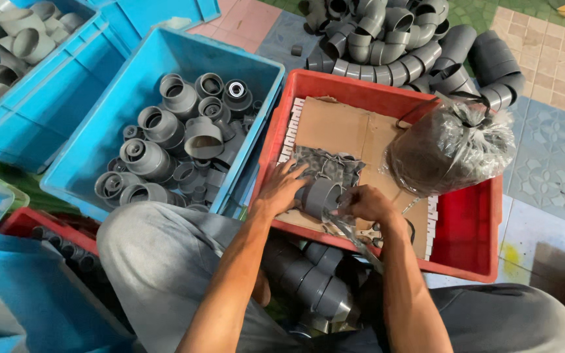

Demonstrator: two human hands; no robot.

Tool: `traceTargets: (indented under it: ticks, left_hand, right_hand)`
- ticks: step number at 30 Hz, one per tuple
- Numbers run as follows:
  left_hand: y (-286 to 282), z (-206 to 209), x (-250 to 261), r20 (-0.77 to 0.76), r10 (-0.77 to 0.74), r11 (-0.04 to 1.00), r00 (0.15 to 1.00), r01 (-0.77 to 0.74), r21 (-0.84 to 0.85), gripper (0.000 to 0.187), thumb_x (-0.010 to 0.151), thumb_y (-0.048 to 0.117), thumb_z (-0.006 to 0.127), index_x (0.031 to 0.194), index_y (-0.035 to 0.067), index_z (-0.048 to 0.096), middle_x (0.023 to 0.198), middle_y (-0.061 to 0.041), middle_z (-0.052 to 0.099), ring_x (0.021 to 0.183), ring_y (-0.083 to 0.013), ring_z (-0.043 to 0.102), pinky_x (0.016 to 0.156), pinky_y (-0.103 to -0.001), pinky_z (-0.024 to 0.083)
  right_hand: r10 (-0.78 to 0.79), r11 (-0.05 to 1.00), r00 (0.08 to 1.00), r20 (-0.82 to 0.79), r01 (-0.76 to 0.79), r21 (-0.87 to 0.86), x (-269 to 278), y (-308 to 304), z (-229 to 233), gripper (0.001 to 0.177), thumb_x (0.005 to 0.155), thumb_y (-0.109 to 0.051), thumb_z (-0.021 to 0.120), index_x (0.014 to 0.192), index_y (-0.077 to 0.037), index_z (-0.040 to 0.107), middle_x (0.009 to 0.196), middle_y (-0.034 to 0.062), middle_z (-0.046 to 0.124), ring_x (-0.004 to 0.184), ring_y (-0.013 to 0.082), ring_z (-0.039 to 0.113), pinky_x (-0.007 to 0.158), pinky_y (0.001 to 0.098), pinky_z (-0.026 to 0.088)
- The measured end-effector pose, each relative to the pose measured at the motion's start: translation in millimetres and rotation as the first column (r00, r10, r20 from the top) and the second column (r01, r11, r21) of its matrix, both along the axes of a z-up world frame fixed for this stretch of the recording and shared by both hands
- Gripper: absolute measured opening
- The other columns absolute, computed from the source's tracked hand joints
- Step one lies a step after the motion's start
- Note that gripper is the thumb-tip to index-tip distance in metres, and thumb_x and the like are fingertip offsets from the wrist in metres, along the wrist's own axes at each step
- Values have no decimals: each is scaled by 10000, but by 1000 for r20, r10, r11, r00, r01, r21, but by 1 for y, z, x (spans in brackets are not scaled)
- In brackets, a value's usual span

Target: The person sits on the floor and repeatedly picks up gray plastic pipe fittings from a blue crate. They wipe each fitting with a cloth and place it into a red crate.

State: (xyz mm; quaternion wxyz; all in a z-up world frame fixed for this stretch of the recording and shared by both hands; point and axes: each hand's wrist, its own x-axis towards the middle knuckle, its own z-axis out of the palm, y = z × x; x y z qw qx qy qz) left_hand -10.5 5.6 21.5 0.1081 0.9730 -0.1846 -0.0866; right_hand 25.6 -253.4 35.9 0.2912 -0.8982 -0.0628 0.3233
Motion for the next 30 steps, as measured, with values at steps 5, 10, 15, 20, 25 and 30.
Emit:
traceTargets:
  ticks: [5,10,15,20,25,30]
  left_hand:
    - [-3,-42,11,-27,38,999,999,-38,4,614,717,312,819,1293,233,621,1557,-36,413,1486,-318,240,1205,-452,244]
    - [1,-51,13,-64,67,996,996,-63,63,655,713,358,813,1325,265,600,1578,-18,377,1503,-298,197,1211,-438,231]
    - [-4,-33,5,-91,94,991,991,-84,106,675,737,272,810,1363,307,559,1570,5,385,1498,-267,194,1208,-434,240]
    - [0,-55,4,-4,148,979,989,-146,142,507,836,168,697,1332,216,601,1520,-46,461,1482,-275,249,1213,-459,220]
    - [2,-58,6,2,144,975,990,-143,169,438,826,164,693,1261,188,654,1516,-73,467,1480,-301,272,1232,-480,203]
    - [5,-69,14,-42,146,983,988,-140,117,401,801,185,694,1201,206,688,1517,-43,439,1466,-300,252,1223,-492,229]
  right_hand:
    - [43,999,945,-325,-44,3,-13,1,41,425,611,-262,919,986,-98,805,844,123,771,644,189,687,614,262,585]
    - [77,997,975,-207,-81,-13,0,-5,-26,236,672,-172,782,892,-100,826,767,126,757,633,185,707,600,282,583]
    - [-26,999,999,36,25,32,-14,7,-17,294,664,-102,654,869,-225,825,827,75,778,906,276,737,859,377,572]
    - [-46,999,997,58,46,15,-13,9,-32,212,642,-190,742,826,-265,815,776,36,768,863,254,737,826,368,576]
    - [-101,991,994,42,97,88,-9,7,-43,153,645,-246,826,794,-217,800,715,25,757,768,213,735,768,346,575]
    - [-115,991,991,63,110,82,-2,4,-62,130,655,-271,809,778,-231,791,708,23,751,778,219,737,755,341,561]
